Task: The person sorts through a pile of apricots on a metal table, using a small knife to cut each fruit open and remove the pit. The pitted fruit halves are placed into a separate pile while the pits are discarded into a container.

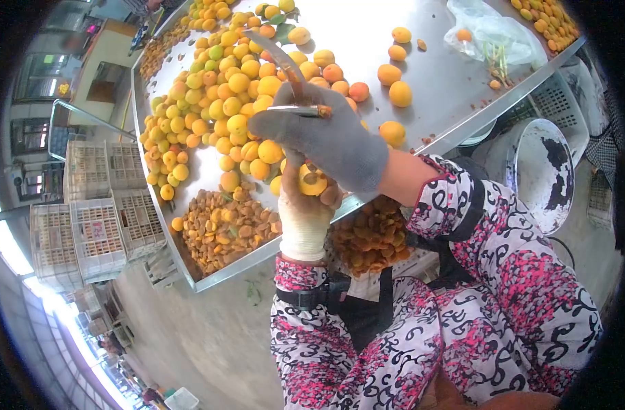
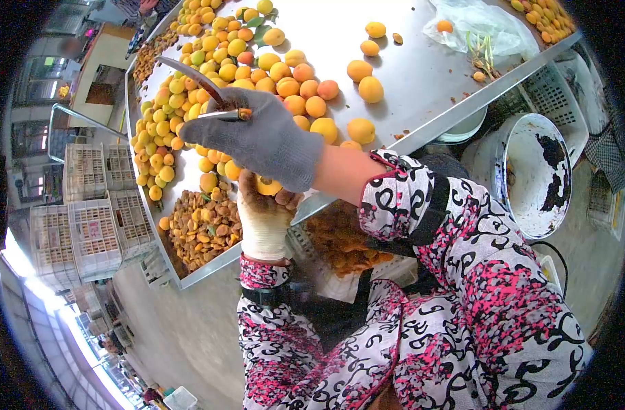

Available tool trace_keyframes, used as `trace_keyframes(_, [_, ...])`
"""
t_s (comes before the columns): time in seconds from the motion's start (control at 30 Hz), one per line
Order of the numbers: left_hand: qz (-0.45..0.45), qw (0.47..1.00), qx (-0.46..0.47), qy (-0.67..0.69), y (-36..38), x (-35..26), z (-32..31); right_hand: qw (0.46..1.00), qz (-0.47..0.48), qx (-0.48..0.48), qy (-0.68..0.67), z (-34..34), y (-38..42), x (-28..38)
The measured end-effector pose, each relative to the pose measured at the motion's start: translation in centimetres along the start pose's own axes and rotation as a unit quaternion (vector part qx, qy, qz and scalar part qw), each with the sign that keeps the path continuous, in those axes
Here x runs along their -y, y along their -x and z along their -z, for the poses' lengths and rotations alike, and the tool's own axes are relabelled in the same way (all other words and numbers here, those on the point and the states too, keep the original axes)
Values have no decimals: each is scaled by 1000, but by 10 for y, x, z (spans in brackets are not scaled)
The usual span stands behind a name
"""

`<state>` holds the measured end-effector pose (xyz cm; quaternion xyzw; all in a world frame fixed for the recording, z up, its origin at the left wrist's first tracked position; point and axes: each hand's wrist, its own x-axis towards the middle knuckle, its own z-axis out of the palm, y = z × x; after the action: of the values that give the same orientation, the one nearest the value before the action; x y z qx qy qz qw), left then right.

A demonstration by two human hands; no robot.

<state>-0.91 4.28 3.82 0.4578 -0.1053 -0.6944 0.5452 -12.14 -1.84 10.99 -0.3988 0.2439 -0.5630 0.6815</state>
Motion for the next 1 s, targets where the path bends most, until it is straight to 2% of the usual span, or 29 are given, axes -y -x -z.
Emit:
trace_keyframes(0.07, [45,980,154,116,-2,-1,12,996,-73,32,40,2,2,4])
trace_keyframes(0.2, [21,988,132,75,-3,3,10,997,-57,42,41,8,-6,-9])
trace_keyframes(0.27, [32,985,123,114,-6,7,15,988,104,19,110,6,-8,-24])
trace_keyframes(0.3, [32,985,123,114,-13,13,28,988,103,20,110,4,-8,-19])
trace_keyframes(0.33, [-129,965,62,-221,-25,23,48,996,25,1,89,1,-7,-9])
trace_keyframes(0.37, [-270,807,-7,-525,-30,28,59,996,-54,-19,68,0,-5,-4])
trace_keyframes(0.4, [-270,807,-7,-525,-19,21,42,996,-55,-18,68,5,-5,-9])
trace_keyframes(0.43, [-129,953,-4,-273,-1,6,10,999,-46,14,20,16,-7,-17])
trace_keyframes(0.47, [27,1000,0,6,10,-2,-7,998,-37,44,-28,24,-10,-23])
trace_keyframes(0.5, [29,1000,-1,6,2,1,8,974,-141,36,-174,29,-12,-25])
trace_keyframes(0.53, [76,978,166,100,-14,6,34,974,-141,36,-173,27,-12,-29])
trace_keyframes(0.57, [121,918,327,190,-24,8,47,994,-58,32,-91,21,-11,-34])
trace_keyframes(0.6, [121,918,327,190,-20,7,36,999,27,26,-7,12,-8,-40])
trace_keyframes(0.63, [99,979,117,132,-8,4,11,991,110,18,76,3,-6,-46])
trace_keyframes(0.67, [72,990,-98,67,3,1,-15,968,193,10,159,-3,-5,-49])
trace_keyframes(0.7, [18,987,-156,26,13,0,-38,932,273,2,240,-4,-4,-50])
trace_keyframes(0.73, [19,987,-156,26,8,0,-27,932,272,1,240,-2,-5,-40])
trace_keyframes(0.77, [59,998,-19,22,0,-2,-3,993,59,-8,104,5,-8,-26])
trace_keyframes(0.8, [98,988,119,18,-8,-4,17,986,-159,-15,-40,12,-9,-16])
trace_keyframes(0.83, [126,957,255,59,-11,-6,24,974,-177,12,-139,17,-9,-19])
trace_keyframes(0.87, [125,957,255,60,-12,-5,26,974,-177,12,-139,19,-10,-22])
trace_keyframes(0.93, [132,987,89,32,-10,-6,21,975,-165,-6,-149,20,-11,-25])
trace_keyframes(0.97, [132,987,89,32,-8,-4,15,975,-165,-7,-149,17,-13,-35])
trace_keyframes(1.0, [98,995,25,15,-5,-1,6,967,179,-16,181,11,-17,-50])
